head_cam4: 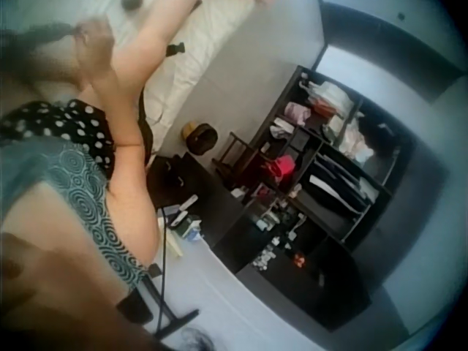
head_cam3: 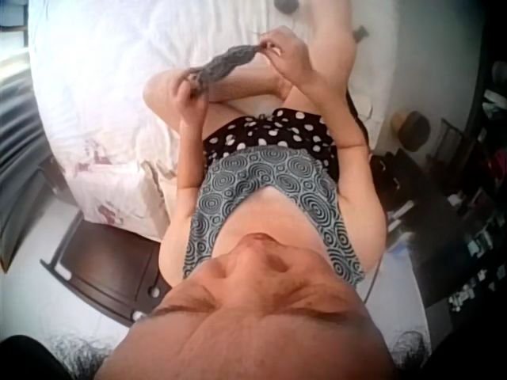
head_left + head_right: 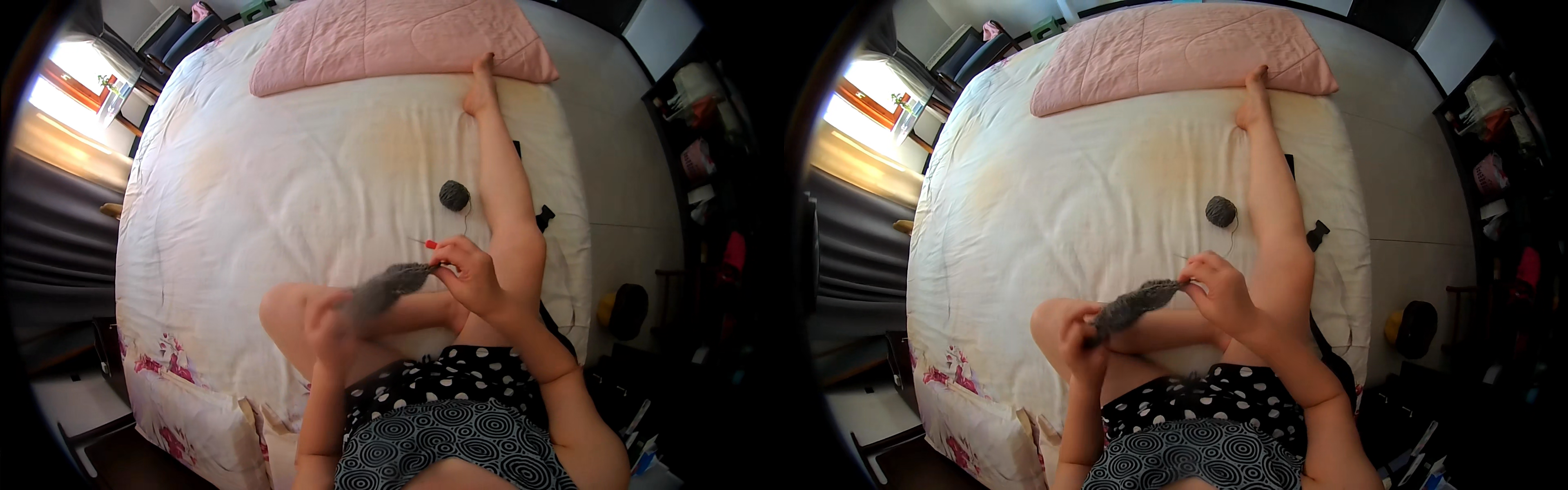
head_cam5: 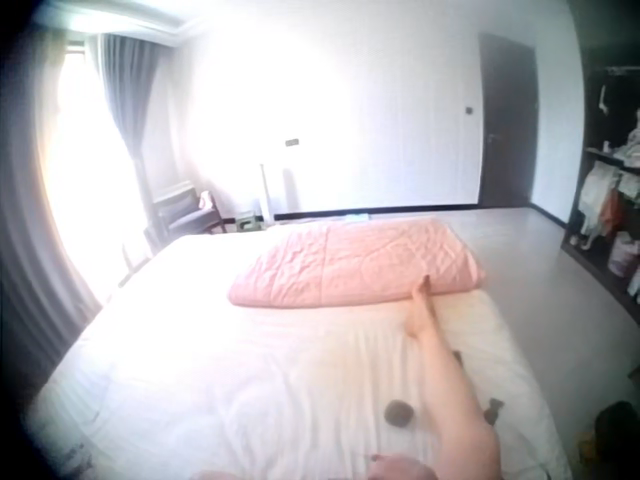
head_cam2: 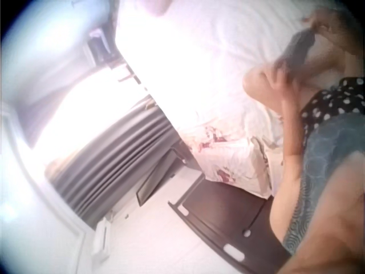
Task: The person lies on a bed and crochets a dark fabric using a red crochet hook and a ball of yarn. They manipulate the yarn and hook to create stitches, occasionally pausing to adjust the fabric or the yarn ball.
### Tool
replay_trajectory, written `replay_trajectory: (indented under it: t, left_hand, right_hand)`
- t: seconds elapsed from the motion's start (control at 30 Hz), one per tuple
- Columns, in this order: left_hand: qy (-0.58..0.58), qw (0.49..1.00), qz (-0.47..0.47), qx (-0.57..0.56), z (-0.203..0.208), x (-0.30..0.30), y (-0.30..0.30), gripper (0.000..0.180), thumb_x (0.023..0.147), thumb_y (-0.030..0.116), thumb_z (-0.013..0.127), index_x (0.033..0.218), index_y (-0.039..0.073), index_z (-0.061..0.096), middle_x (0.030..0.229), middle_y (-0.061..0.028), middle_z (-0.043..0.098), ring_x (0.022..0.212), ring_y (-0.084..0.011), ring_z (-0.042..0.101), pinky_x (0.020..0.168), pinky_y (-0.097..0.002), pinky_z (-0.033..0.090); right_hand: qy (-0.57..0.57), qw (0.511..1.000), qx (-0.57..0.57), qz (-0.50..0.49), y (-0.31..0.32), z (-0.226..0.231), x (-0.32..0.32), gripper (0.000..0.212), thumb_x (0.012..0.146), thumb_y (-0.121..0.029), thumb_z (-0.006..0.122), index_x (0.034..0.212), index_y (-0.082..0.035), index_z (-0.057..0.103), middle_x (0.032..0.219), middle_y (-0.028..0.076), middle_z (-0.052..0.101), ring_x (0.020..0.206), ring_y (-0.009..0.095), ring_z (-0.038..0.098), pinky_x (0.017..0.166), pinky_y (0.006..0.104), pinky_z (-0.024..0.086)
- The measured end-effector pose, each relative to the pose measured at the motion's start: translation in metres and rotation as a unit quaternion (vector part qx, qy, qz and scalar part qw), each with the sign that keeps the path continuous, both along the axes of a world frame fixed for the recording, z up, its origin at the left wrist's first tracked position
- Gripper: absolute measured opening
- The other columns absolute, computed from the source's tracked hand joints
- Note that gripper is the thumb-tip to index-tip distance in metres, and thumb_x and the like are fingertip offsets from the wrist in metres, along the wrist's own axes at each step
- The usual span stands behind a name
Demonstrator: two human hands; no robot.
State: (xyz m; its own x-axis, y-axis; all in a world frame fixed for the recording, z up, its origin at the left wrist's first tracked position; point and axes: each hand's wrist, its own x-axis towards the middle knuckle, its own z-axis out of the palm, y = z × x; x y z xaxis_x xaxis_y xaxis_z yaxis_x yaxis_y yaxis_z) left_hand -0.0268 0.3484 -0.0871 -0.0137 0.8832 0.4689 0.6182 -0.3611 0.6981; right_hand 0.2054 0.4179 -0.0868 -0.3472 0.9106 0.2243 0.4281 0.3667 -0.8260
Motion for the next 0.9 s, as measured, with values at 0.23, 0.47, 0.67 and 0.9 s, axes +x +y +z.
replay_trajectory:
  t: [0.23,0.47,0.67,0.9]
  left_hand:
    - [0.070,0.977,-0.163,-0.119,-0.001,0.033,-0.037,0.022,0.064,0.004,0.069,0.083,0.005,0.059,0.107,-0.0148,0.049,0.077,-0.0235,0.055,0.064,-0.0316,0.046]
    - [-0.181,0.964,-0.126,-0.151,-0.010,0.014,0.001,0.084,0.058,0.045,0.074,0.120,-0.001,0.040,0.122,-0.0183,0.042,0.120,-0.0276,0.033,0.097,-0.0373,0.029]
    - [-0.243,0.816,-0.303,-0.429,0.011,0.006,0.018,0.068,0.065,0.029,0.076,0.116,-0.003,0.046,0.104,-0.0068,0.055,0.102,-0.0182,0.051,0.088,-0.0307,0.040]
    - [-0.593,0.638,-0.172,-0.460,-0.011,0.024,-0.007,0.027,0.074,0.003,0.063,0.097,0.002,0.051,0.094,-0.0076,0.057,0.084,-0.0147,0.056,0.074,-0.0274,0.047]
  right_hand:
    - [0.566,0.742,-0.356,0.055,-0.006,-0.017,-0.024,0.005,0.088,-0.004,0.040,0.091,-0.009,0.040,0.116,0.026,0.046,0.104,0.028,0.051,0.088,0.0346,0.042]
    - [0.489,0.705,-0.437,0.272,-0.012,-0.002,-0.024,0.010,0.081,0.003,0.043,0.087,-0.005,0.041,0.111,0.029,0.050,0.103,0.027,0.052,0.090,0.0347,0.039]
    - [0.345,0.814,-0.356,0.302,-0.007,0.000,-0.027,0.013,0.080,0.002,0.045,0.092,-0.002,0.049,0.103,0.016,0.057,0.095,0.016,0.053,0.086,0.0280,0.040]
    - [0.168,0.876,-0.393,0.224,0.002,-0.002,-0.010,0.017,0.079,-0.007,0.057,0.095,0.000,0.059,0.088,0.002,0.059,0.083,0.006,0.053,0.074,0.0201,0.042]
